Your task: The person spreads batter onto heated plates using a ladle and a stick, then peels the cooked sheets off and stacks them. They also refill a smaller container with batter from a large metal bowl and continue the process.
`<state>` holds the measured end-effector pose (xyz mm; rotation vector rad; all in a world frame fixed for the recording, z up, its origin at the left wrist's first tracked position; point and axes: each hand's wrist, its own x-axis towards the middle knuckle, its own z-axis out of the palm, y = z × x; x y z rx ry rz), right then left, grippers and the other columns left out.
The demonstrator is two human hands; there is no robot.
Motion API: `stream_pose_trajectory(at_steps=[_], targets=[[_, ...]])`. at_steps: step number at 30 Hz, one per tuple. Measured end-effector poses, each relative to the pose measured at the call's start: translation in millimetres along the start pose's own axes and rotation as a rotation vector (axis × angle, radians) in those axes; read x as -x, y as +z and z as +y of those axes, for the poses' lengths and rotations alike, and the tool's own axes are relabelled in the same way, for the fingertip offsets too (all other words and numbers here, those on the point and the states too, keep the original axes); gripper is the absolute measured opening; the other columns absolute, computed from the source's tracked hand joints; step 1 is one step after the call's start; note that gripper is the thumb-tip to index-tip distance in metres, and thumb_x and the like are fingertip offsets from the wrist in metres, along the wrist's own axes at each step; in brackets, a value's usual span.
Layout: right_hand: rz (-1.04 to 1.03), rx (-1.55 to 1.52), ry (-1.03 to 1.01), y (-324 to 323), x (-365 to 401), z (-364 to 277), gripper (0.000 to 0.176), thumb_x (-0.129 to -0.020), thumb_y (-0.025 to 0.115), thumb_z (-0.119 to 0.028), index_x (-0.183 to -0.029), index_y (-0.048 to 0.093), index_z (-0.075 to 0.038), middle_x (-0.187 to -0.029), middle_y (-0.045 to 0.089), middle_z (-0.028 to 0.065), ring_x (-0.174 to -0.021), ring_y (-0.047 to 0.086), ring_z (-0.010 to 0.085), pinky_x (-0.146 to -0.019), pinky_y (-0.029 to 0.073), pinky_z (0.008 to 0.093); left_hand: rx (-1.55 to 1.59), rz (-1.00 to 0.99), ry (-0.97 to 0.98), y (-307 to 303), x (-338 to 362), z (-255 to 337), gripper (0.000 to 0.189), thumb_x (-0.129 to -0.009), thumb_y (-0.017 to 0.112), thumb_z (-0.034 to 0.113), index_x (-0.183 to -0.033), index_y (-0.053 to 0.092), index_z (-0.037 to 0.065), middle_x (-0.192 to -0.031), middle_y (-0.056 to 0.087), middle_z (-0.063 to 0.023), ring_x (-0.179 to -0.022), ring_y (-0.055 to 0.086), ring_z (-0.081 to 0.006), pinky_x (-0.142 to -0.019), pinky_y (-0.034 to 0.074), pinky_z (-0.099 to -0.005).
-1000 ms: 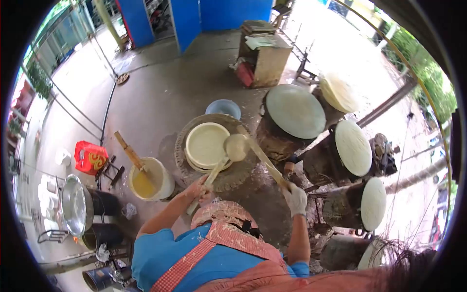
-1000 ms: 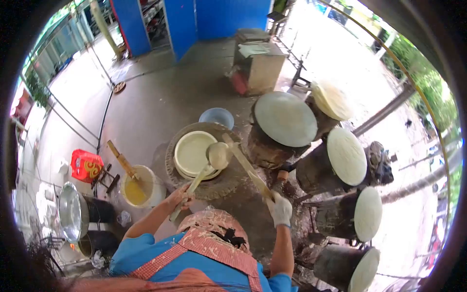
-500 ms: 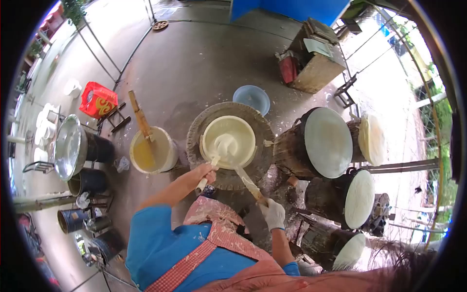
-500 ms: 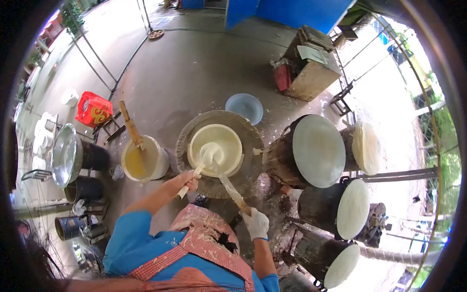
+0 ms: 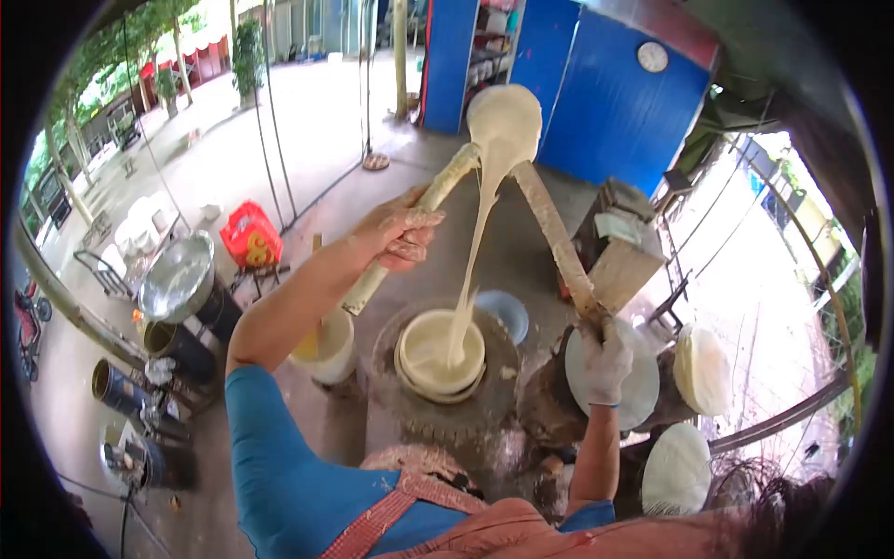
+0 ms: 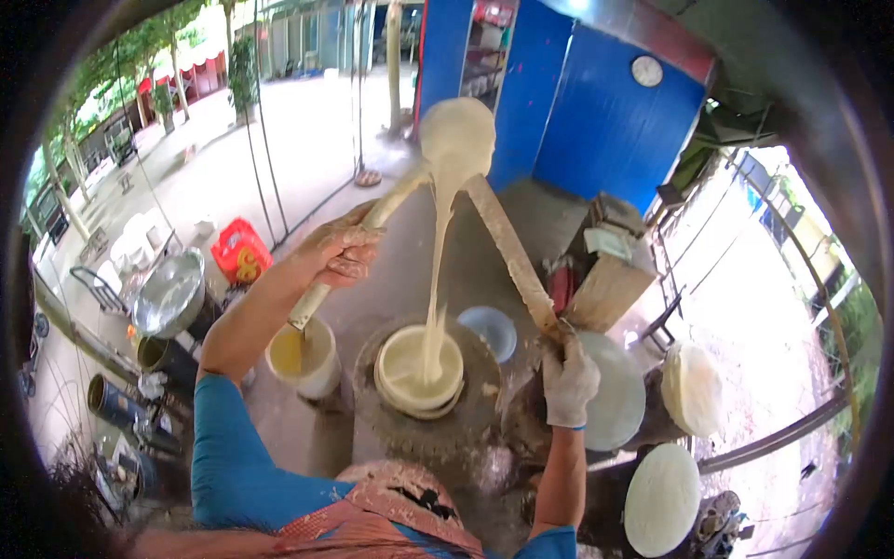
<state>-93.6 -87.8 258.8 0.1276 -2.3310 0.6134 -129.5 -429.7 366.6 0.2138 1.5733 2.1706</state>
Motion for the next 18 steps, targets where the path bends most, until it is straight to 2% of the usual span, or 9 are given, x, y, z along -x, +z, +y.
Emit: stream_pose_trajectory(at_steps=[3, 6, 10, 12, 13, 14, 15, 17, 18], targets=[[0.070, -0.209, 0.101, -12, -23, -12, 0.025, -0.078, 0.060, -0.015, -0.100, 0.062, -0.005, -0.083, 0.064, 0.0147, -0.073, 0.062, 0.0287, -0.067, 0.048, 0.0345, -0.202, 0.082, 0.242, -2, -3, 32, 0.067, -0.084, 0.057, 0.016, -0.138, 0.018, 0.029, -0.052, 0.032, 0.0041, -0.034, 0.026, -0.0033, -0.027, 0.021, -0.0175], [-0.086, -0.575, 0.297, 40, 2, 27, 0.021, -0.080, 0.058, -0.015, -0.097, 0.063, -0.005, -0.078, 0.065, 0.0087, -0.072, 0.060, 0.0143, -0.067, 0.046, 0.0280, -0.291, 0.267, 0.208, -29, -20, 0, 0.065, -0.085, 0.057, 0.017, -0.136, 0.019, 0.027, -0.048, 0.031, 0.0035, -0.032, 0.028, -0.0060, -0.027, 0.024, -0.0219], [-0.316, -0.630, 0.624, 107, 111, 57, 0.027, -0.078, 0.062, -0.023, -0.096, 0.064, -0.003, -0.074, 0.063, 0.0068, -0.067, 0.058, 0.0122, -0.064, 0.045, 0.0253, 0.237, 0.036, -0.371, -96, -49, -126, 0.055, -0.087, 0.052, 0.013, -0.132, 0.024, 0.024, -0.048, 0.032, 0.0035, -0.031, 0.029, -0.0074, -0.026, 0.025, -0.0216], [-0.638, -0.489, 0.764, 95, 149, 59, 0.031, -0.075, 0.064, -0.027, -0.095, 0.064, -0.003, -0.071, 0.063, 0.0068, -0.065, 0.058, 0.0130, -0.062, 0.045, 0.0261, 1.024, 0.257, -0.845, -91, -51, -142, 0.023, -0.088, 0.051, 0.012, -0.109, 0.044, 0.013, -0.049, 0.032, 0.0035, -0.031, 0.028, -0.0072, -0.026, 0.025, -0.0217], [-0.557, -0.466, 0.642, 80, 160, 61, 0.027, -0.073, 0.067, -0.019, -0.093, 0.065, -0.002, -0.068, 0.060, 0.0008, -0.060, 0.053, 0.0067, -0.055, 0.044, 0.0232, 1.008, 0.263, -0.885, -85, -46, -151, 0.023, -0.088, 0.051, 0.012, -0.109, 0.044, 0.013, -0.049, 0.032, 0.0035, -0.031, 0.028, -0.0072, -0.026, 0.025, -0.0217], [-0.533, -0.467, 0.669, 64, 156, 58, 0.027, -0.073, 0.067, -0.019, -0.093, 0.065, -0.002, -0.068, 0.060, 0.0008, -0.060, 0.053, 0.0067, -0.055, 0.044, 0.0232, 0.742, 0.138, -0.688, -75, -41, -152, 0.008, -0.088, 0.051, 0.014, -0.091, 0.045, 0.012, -0.048, 0.032, 0.0038, -0.031, 0.028, -0.0069, -0.026, 0.025, -0.0215], [-0.498, -0.445, 0.693, 45, 148, 55, 0.028, -0.073, 0.067, -0.020, -0.093, 0.065, -0.002, -0.068, 0.060, 0.0011, -0.063, 0.053, 0.0067, -0.058, 0.043, 0.0228, 0.472, -0.004, -0.485, -65, -43, -148, 0.016, -0.088, 0.051, 0.016, -0.073, 0.045, 0.011, -0.047, 0.031, 0.0041, -0.031, 0.027, -0.0067, -0.026, 0.024, -0.0213], [-0.493, -0.416, 0.755, 0, 130, 41, 0.027, -0.078, 0.063, -0.024, -0.096, 0.064, -0.004, -0.073, 0.063, 0.0047, -0.063, 0.058, 0.0096, -0.059, 0.047, 0.0257, 0.193, -0.001, -0.448, -41, -43, -152, 0.026, -0.088, 0.051, 0.020, -0.066, 0.040, 0.013, -0.046, 0.030, 0.0043, -0.031, 0.027, -0.0069, -0.027, 0.024, -0.0217], [-0.455, -0.723, 0.861, -4, 131, 41, 0.024, -0.080, 0.061, -0.020, -0.097, 0.063, -0.004, -0.073, 0.062, 0.0042, -0.063, 0.057, 0.0098, -0.057, 0.047, 0.0254, -0.057, 0.001, -0.359, -28, -49, -163, 0.036, -0.089, 0.050, 0.024, -0.058, 0.035, 0.014, -0.044, 0.028, 0.0045, -0.032, 0.028, -0.0071, -0.027, 0.023, -0.0221]])
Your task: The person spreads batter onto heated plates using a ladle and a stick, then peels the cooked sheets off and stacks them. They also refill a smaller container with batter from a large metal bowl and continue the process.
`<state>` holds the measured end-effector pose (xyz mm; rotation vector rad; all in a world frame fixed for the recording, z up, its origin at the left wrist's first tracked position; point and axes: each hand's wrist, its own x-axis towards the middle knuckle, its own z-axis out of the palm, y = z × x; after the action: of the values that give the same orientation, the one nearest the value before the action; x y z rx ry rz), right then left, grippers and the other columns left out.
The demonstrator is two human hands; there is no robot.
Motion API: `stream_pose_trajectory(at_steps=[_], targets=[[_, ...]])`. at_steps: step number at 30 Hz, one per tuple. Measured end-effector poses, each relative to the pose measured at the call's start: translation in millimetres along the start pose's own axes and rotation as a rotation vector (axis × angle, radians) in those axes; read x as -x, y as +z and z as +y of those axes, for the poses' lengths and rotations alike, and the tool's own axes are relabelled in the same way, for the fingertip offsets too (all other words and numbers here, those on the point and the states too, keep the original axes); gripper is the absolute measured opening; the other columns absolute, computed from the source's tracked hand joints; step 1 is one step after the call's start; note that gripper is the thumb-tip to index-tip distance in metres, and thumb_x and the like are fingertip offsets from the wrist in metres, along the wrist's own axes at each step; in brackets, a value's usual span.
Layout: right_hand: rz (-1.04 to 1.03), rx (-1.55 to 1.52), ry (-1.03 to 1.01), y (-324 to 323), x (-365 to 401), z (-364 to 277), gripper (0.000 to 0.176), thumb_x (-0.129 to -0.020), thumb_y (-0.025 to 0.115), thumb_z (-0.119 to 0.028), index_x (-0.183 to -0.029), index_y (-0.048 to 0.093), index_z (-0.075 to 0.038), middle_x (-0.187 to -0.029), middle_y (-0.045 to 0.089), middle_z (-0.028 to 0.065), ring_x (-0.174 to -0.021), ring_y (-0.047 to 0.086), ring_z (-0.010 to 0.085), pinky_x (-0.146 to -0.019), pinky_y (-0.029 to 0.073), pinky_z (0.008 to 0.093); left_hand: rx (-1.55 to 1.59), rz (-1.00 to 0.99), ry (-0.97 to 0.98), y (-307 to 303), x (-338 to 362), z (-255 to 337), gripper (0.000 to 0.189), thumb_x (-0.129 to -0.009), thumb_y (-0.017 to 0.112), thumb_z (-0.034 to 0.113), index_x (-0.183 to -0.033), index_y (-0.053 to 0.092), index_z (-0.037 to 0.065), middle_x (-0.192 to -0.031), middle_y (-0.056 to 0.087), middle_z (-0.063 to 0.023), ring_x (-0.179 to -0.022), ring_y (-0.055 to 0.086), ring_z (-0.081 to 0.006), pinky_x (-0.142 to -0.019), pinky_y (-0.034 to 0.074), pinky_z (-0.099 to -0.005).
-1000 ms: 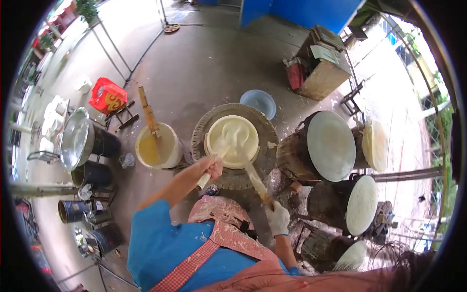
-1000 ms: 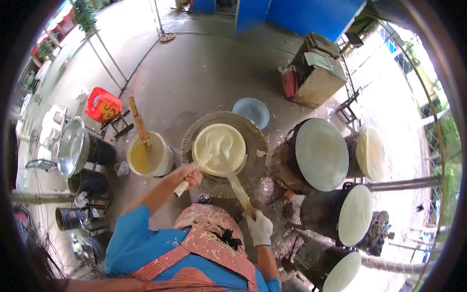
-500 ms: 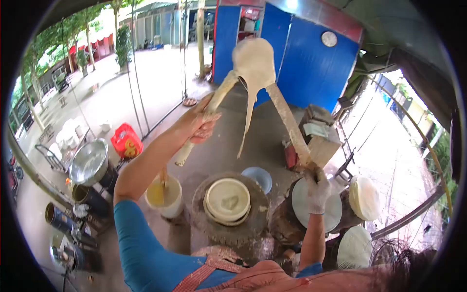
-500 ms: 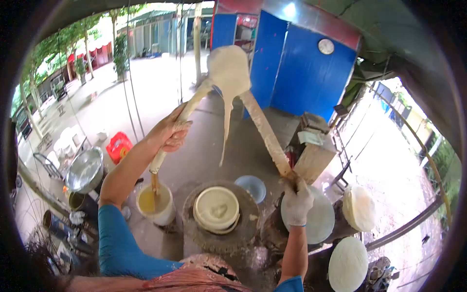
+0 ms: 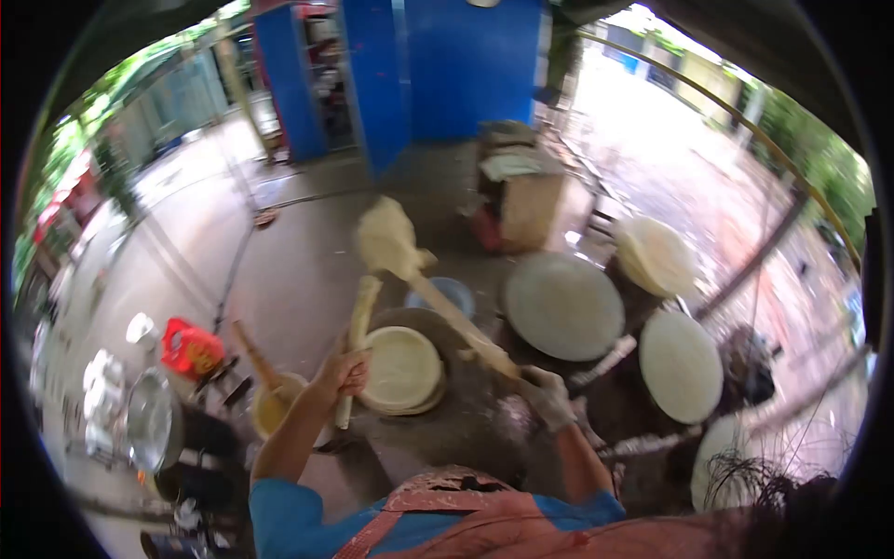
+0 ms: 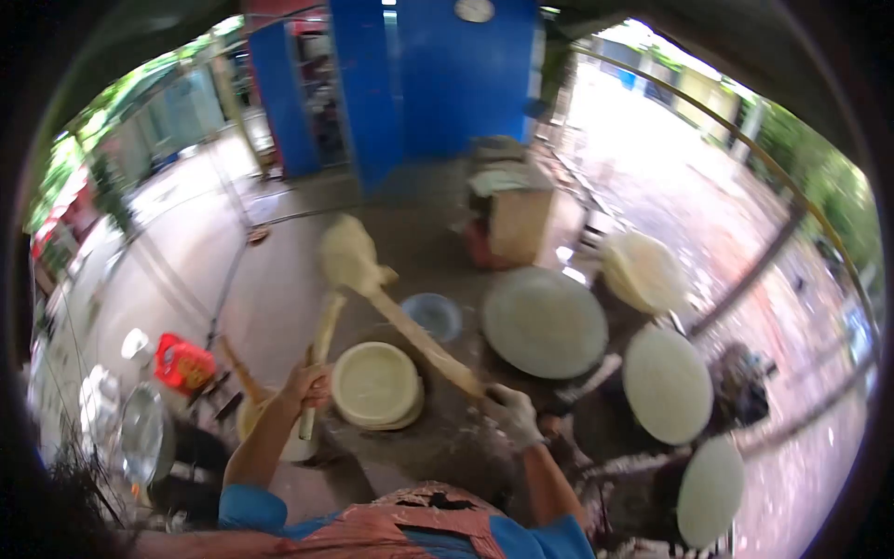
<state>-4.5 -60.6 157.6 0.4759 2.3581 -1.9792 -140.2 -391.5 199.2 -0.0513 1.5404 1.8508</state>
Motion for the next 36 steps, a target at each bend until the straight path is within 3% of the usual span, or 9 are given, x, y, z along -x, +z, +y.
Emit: stream_pose_trajectory(at_steps=[4, 6, 9, 13, 18, 26, 28, 31, 36], targets=[[-0.069, -0.094, 0.222, -33, 10, 66, 0.022, -0.082, 0.057, -0.018, -0.098, 0.061, -0.003, -0.071, 0.057, 0.0040, -0.059, 0.052, 0.0128, -0.052, 0.046, 0.0290, 0.701, -0.761, -0.343, -2, -98, -89, 0.037, -0.091, 0.045, 0.031, -0.059, 0.038, 0.013, -0.044, 0.029, 0.0036, -0.034, 0.029, -0.0084, -0.029, 0.024, -0.0254], [0.002, 0.294, -0.105, -70, 31, 141, 0.031, -0.082, 0.057, -0.031, -0.099, 0.061, -0.006, -0.072, 0.060, 0.0099, -0.064, 0.057, 0.0236, -0.060, 0.046, 0.0353, 1.210, -0.342, -0.789, 65, -84, -79, 0.034, -0.093, 0.041, 0.027, -0.064, 0.040, 0.009, -0.050, 0.034, 0.0024, -0.039, 0.034, -0.0086, -0.034, 0.030, -0.0243], [0.135, 0.608, 0.089, -132, 106, 184, 0.032, -0.080, 0.057, -0.036, -0.102, 0.062, -0.013, -0.079, 0.063, 0.0123, -0.070, 0.062, 0.0272, -0.063, 0.047, 0.0349, 1.447, -0.409, -0.785, 136, -102, -114, 0.024, -0.094, 0.037, 0.021, -0.076, 0.041, 0.005, -0.057, 0.037, 0.0007, -0.044, 0.037, -0.0088, -0.038, 0.034, -0.0231], [0.503, 0.672, 0.257, -207, 170, 199, 0.035, -0.075, 0.059, -0.044, -0.094, 0.066, -0.016, -0.080, 0.063, 0.0143, -0.075, 0.062, 0.0305, -0.067, 0.048, 0.0376, 1.146, -0.567, -0.683, 195, -152, -129, 0.008, -0.093, 0.038, 0.011, -0.098, 0.037, 0.006, -0.060, 0.036, 0.0007, -0.044, 0.034, -0.0062, -0.035, 0.031, -0.0207], [0.817, 0.557, 0.195, -249, 107, 165, 0.037, -0.078, 0.058, -0.043, -0.105, 0.061, -0.018, -0.081, 0.062, 0.0184, -0.077, 0.061, 0.0338, -0.068, 0.046, 0.0417, 0.028, -0.321, -0.286, 266, -263, -100, 0.042, -0.085, 0.051, 0.008, -0.120, 0.030, 0.018, -0.056, 0.032, 0.0012, -0.037, 0.028, -0.0057, -0.031, 0.026, -0.0230], [0.537, 0.901, 0.189, -243, -37, 171, 0.034, -0.082, 0.051, -0.042, -0.108, 0.059, -0.022, -0.082, 0.061, 0.0190, -0.079, 0.060, 0.0361, -0.067, 0.046, 0.0444, -0.557, 0.075, 0.108, 319, -407, -164, 0.057, -0.082, 0.048, 0.012, -0.135, 0.027, 0.009, -0.069, 0.054, -0.0130, -0.052, 0.053, -0.0227, -0.048, 0.046, -0.0357], [0.586, 0.613, 0.226, -254, -30, 161, 0.030, -0.080, 0.058, -0.032, -0.105, 0.063, -0.017, -0.082, 0.065, 0.0178, -0.077, 0.064, 0.0281, -0.068, 0.049, 0.0348, -1.125, 0.333, 0.602, 283, -459, -194, 0.048, -0.083, 0.043, 0.012, -0.129, 0.036, 0.004, -0.083, 0.059, -0.0204, -0.074, 0.059, -0.0323, -0.066, 0.048, -0.0425], [0.578, -0.477, 0.017, -257, -29, 146, 0.032, -0.075, 0.065, -0.008, -0.105, 0.061, 0.002, -0.080, 0.064, 0.0037, -0.074, 0.058, 0.0086, -0.064, 0.045, 0.0229, -1.222, 0.266, 0.430, 284, -410, -146, 0.041, -0.083, 0.041, 0.013, -0.122, 0.044, 0.002, -0.096, 0.058, -0.0236, -0.091, 0.056, -0.0382, -0.078, 0.045, -0.0455], [0.666, -0.014, -0.016, -226, -137, 211, 0.031, -0.078, 0.063, -0.024, -0.099, 0.064, 0.000, -0.074, 0.065, 0.0016, -0.071, 0.059, 0.0126, -0.065, 0.046, 0.0286, -1.127, 0.280, 0.438, 307, -413, -109, 0.044, -0.082, 0.042, 0.011, -0.126, 0.041, 0.004, -0.094, 0.059, -0.0223, -0.087, 0.056, -0.0380, -0.072, 0.045, -0.0462]])
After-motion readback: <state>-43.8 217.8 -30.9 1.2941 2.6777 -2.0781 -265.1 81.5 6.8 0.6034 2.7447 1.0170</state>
